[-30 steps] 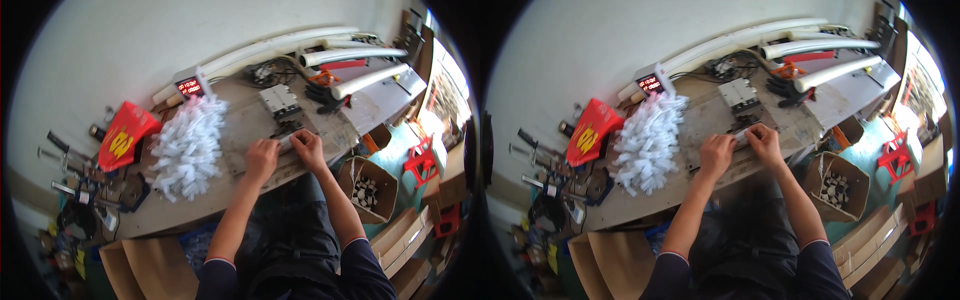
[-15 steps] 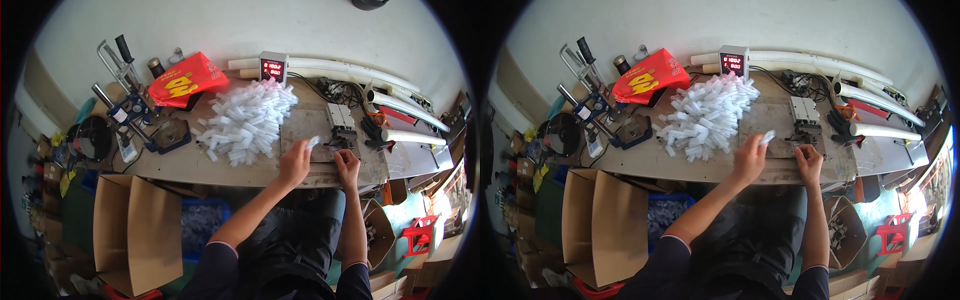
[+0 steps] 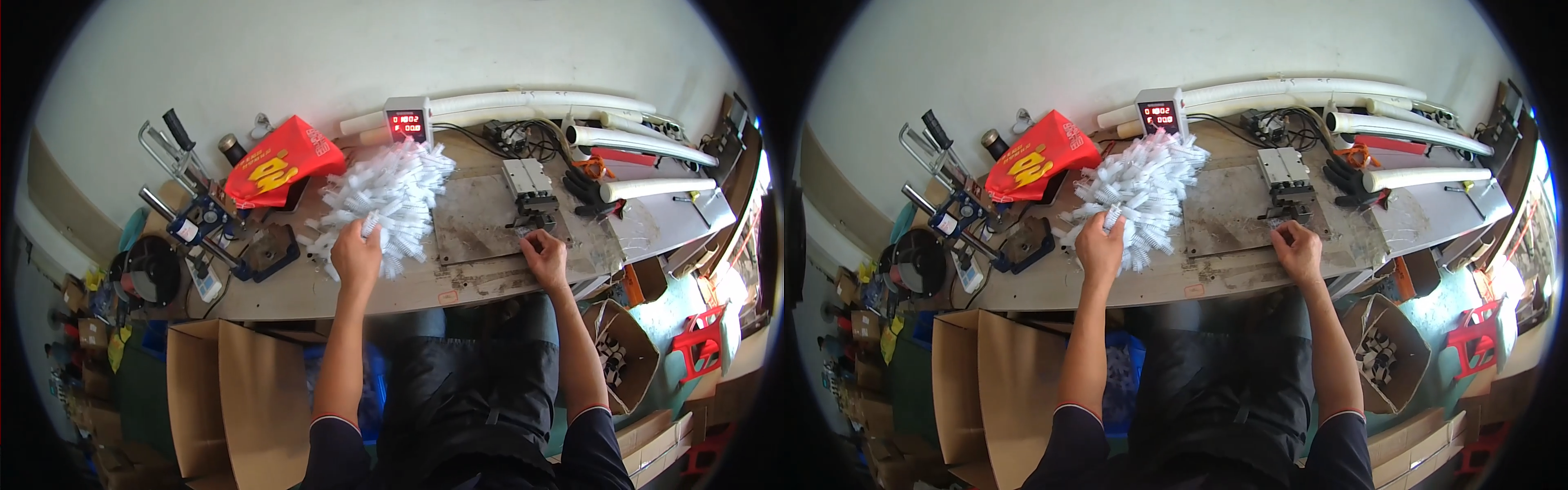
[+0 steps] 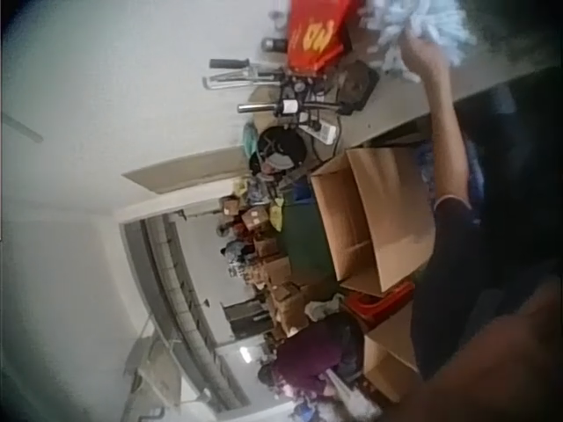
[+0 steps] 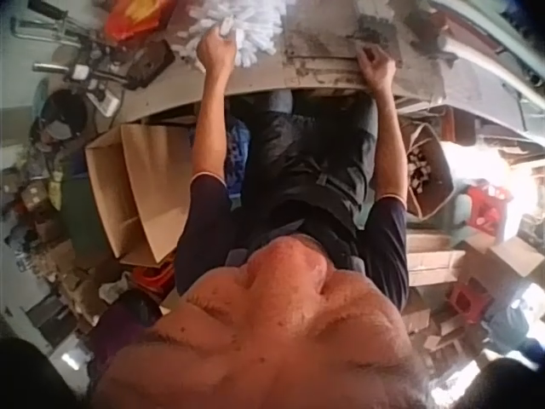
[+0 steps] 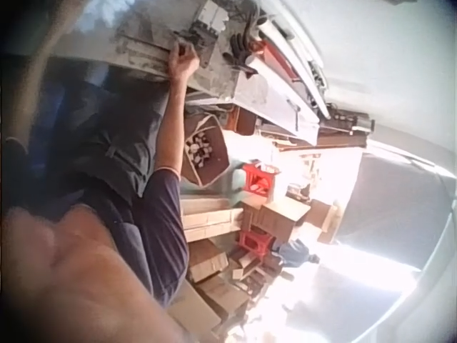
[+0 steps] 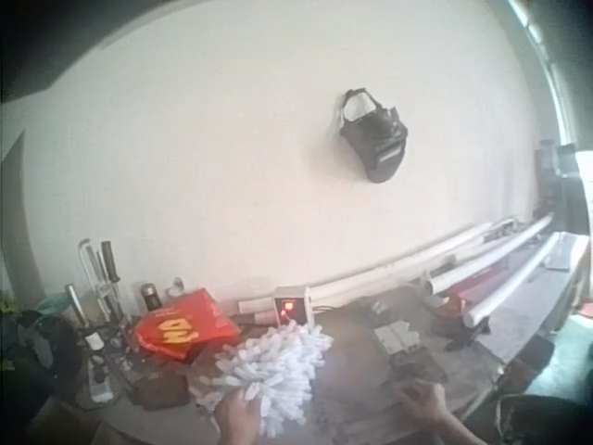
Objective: Use a crimping machine to assemble small white plastic brush components.
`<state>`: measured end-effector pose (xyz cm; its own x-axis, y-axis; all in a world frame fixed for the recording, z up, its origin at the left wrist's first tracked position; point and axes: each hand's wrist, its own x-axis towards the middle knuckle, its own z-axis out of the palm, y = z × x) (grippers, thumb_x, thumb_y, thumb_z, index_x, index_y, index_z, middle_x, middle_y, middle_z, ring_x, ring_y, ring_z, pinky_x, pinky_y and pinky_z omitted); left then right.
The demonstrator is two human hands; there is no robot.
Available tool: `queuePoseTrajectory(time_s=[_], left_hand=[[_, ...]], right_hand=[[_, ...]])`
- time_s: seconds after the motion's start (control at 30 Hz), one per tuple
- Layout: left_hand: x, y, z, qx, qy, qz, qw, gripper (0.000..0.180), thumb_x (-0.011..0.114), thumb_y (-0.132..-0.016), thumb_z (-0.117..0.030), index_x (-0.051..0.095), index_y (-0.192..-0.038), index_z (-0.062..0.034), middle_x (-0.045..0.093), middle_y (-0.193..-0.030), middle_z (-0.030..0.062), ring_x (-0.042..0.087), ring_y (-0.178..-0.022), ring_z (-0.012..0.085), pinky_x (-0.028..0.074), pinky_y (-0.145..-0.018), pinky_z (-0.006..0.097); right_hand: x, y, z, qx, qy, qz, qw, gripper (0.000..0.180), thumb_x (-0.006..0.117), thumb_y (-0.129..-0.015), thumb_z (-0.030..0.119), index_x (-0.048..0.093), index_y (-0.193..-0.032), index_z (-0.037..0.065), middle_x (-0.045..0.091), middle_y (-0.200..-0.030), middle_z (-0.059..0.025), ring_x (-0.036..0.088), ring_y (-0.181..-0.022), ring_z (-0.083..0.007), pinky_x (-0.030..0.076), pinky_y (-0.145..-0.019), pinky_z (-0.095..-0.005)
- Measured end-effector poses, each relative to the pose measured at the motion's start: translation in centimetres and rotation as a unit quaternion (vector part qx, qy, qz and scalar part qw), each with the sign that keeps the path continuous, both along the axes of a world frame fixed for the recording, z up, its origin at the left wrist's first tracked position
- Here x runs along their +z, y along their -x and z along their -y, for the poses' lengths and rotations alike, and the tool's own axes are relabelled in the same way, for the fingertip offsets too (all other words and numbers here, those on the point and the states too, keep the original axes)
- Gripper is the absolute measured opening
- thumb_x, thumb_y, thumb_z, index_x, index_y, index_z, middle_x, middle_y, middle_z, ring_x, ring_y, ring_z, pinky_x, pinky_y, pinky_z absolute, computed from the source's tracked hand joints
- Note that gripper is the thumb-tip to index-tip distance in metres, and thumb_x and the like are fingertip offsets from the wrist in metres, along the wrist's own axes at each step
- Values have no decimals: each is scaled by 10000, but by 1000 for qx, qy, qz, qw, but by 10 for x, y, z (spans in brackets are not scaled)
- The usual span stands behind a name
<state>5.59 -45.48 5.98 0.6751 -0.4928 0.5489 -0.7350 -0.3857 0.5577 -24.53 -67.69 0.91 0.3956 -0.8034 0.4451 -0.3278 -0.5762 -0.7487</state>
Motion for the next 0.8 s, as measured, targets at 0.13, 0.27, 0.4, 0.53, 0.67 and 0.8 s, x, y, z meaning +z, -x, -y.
queuePoseTrajectory(time_s=[0.13, 0.27, 0.4, 0.53, 0.67, 0.8], left_hand=[[4, -7, -6, 30, -20, 18, 999, 247, 724, -919, -227, 699, -1051, -20, 699, -998, 175, 671, -919, 405, 512, -804, 470], [9, -14, -25, 3, 89, 7, 996, 232, 727, -923, -198, 682, -1041, -3, 692, -979, 183, 661, -895, 415, 509, -787, 469], [36, 12, -24, 18, 114, 77, 990, 194, 719, -933, -154, 661, -1016, 11, 682, -957, 195, 656, -871, 416, 505, -765, 458], [38, 46, -13, -63, 109, 24, 992, 176, 714, -950, -148, 655, -997, 11, 673, -903, 189, 649, -817, 352, 505, -738, 418], [12, 96, 34, -252, 82, -175, 948, 128, 712, -974, -159, 686, -999, -36, 651, -832, 23, 565, -774, 94, 481, -715, 291], [-9, 130, 83, -311, 14, -202, 929, 148, 727, -965, -180, 688, -969, -37, 637, -777, 7, 538, -726, 89, 465, -675, 288]], right_hand=[[-1, 2, -2, 19, 18, 12, 1000, 191, 762, -843, 219, 723, -888, 37, 697, -731, -129, 682, -635, -233, 531, -631, -346], [6, 0, -5, 15, 10, 11, 1000, 179, 756, -845, 206, 721, -886, 36, 699, -739, -134, 681, -633, -238, 529, -628, -350], [-5, 8, 3, 23, -15, 79, 996, 147, 748, -864, 148, 711, -891, 8, 690, -717, -116, 655, -625, -175, 519, -617, -327], [1, -5, -24, 21, -60, 160, 985, 104, 735, -886, 106, 714, -898, 4, 694, -749, -98, 640, -669, -136, 519, -638, -310], [35, -10, -49, 73, 97, 110, 986, 100, 758, -850, 118, 731, -903, 39, 709, -811, -123, 687, -702, -261, 545, -668, -363], [31, 3, -46, 101, 23, 15, 995, 130, 760, -842, 149, 750, -913, 41, 718, -805, -137, 694, -711, -314, 550, -669, -387]])
